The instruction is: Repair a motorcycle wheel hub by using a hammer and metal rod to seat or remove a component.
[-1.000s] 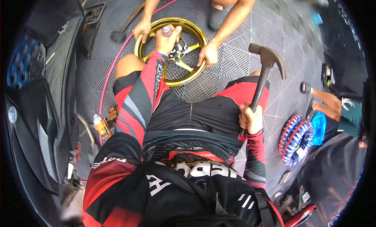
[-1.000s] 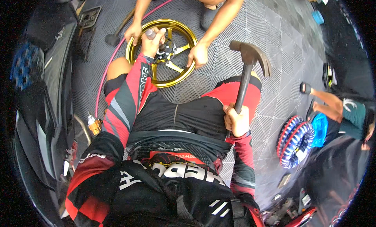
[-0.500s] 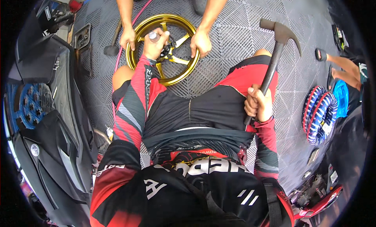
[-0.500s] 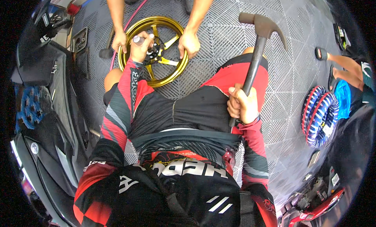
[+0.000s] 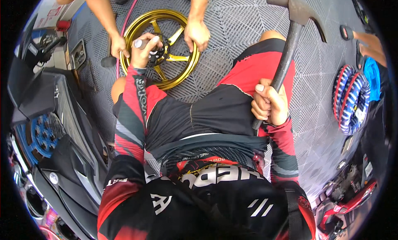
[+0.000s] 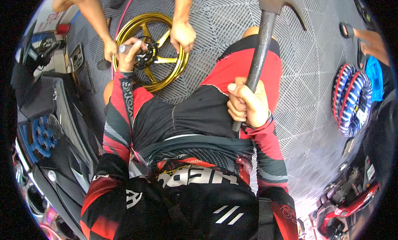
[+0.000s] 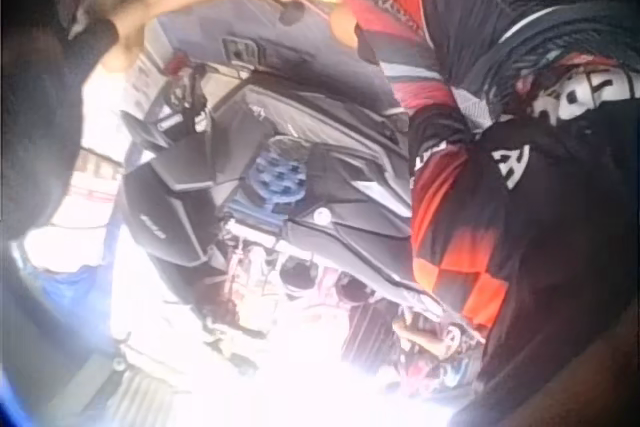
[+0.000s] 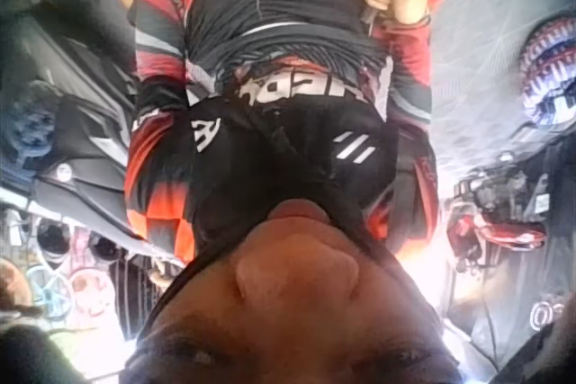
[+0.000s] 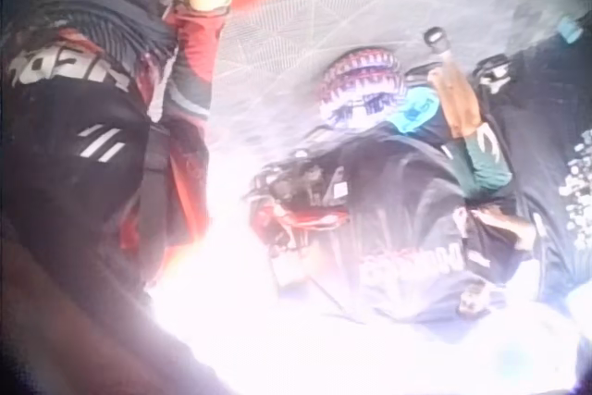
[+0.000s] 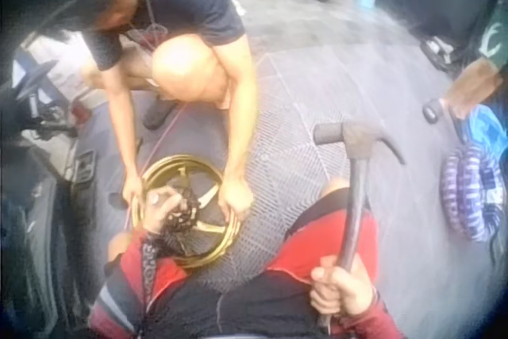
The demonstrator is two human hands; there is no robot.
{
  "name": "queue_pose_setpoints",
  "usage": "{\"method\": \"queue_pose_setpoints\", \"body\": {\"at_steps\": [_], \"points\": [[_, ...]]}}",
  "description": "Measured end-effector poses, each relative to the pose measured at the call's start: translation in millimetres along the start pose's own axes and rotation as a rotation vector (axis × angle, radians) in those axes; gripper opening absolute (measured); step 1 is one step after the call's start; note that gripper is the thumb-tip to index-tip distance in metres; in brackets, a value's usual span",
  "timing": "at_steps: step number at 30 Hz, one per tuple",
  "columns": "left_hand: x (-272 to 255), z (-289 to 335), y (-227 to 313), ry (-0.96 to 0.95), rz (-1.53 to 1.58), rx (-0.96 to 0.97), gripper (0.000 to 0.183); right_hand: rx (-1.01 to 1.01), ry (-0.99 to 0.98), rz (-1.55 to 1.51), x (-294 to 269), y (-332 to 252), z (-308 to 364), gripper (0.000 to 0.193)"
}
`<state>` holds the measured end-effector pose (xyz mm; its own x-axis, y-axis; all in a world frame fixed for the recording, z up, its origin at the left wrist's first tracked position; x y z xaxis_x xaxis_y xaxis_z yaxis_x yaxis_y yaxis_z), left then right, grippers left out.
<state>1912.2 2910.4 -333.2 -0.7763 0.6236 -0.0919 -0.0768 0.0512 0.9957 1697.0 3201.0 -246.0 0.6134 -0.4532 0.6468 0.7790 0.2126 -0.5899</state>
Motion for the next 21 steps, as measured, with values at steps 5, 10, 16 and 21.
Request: {"method": "queue_pose_setpoints", "body": {"at_steps": [5,10,16,21], "points": [[-16,2,13,0.135,-0.027,-0.003,0.02,0.085,-0.048,-0.156,1,5,4,0.036],[-16,2,16,0.437,0.1,0.13,0.033,0.061,-0.068,-0.26,-3,6,4,0.036],[-26,12,12,0.747,0.107,0.233,0.031,0.048,-0.05,-0.269,0,10,4,0.037],[-6,-7,15,0.166,0.23,0.081,0.033,0.077,-0.036,-0.227,-1,12,9,0.037]]}}
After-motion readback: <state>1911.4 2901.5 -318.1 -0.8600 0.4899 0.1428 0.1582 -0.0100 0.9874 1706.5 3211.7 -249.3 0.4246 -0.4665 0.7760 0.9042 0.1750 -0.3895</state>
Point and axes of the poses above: each hand's wrist, its own z-axis away from the middle knuckle, its own x-axis out of the palm, y = z × x, the point moved 9 cm from there along -z, towards the middle knuckle, and after that the axes turned 3 degrees about -x, right-handed, at the moved point
